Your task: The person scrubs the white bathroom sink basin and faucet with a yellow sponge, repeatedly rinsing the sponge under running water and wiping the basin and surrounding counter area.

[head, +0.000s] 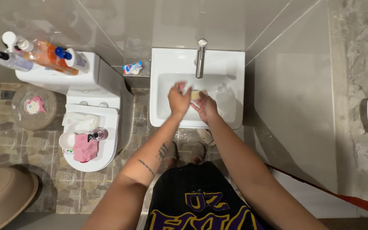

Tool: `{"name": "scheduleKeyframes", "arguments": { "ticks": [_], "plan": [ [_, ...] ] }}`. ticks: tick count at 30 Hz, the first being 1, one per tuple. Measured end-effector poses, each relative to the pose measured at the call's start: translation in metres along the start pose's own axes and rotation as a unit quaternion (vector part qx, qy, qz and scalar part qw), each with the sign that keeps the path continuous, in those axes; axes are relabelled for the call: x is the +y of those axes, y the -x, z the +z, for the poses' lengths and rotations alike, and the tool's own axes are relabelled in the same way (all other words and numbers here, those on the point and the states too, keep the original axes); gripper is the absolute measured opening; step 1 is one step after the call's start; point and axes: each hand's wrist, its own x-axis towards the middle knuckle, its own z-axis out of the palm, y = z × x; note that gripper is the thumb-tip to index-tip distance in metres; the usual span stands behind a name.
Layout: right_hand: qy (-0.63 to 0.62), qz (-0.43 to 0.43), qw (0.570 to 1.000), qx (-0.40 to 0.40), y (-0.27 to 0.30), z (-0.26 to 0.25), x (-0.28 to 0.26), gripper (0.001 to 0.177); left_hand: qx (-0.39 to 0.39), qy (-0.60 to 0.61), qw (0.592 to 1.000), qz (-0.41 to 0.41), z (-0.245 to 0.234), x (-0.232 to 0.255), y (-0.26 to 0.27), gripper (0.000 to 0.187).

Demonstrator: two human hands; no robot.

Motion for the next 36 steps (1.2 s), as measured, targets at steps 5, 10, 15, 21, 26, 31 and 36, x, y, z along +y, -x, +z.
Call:
{"name": "scheduleKeyframes", "arguments": {
  "ticks": [5,10,15,21,26,31,36],
  "plan": [
    [0.13,0.003,0.991,0.01,-0.008,0.038,-0.036,0.034,-0.123,0.106,0.986,-0.026,0.014,0.063,-0.07,0.021],
    [0.188,0.014,0.982,-0.026,-0.005,0.07,-0.051,0.041,-0.147,0.184,0.963,-0.133,0.02,0.091,-0.085,0.014],
    [0.191,0.021,0.981,-0.031,-0.014,0.072,-0.049,0.029,-0.144,0.259,0.93,-0.216,0.042,0.097,-0.087,0.011],
    [0.177,0.007,0.983,-0.049,-0.049,0.045,-0.03,0.024,-0.174,0.262,0.925,-0.211,0.053,0.094,-0.097,0.014],
    [0.342,-0.038,0.939,0.001,-0.074,0.029,-0.019,0.021,-0.149,0.271,0.93,-0.198,0.062,0.065,-0.108,0.013],
    [0.604,-0.125,0.781,0.095,-0.064,0.049,-0.035,0.044,0.07,0.257,0.933,-0.242,0.07,-0.014,-0.094,0.022],
    [0.577,-0.084,0.804,0.113,-0.03,0.075,-0.059,0.037,-0.088,0.319,0.839,-0.431,0.082,-0.068,-0.055,0.024]
  ]
}}
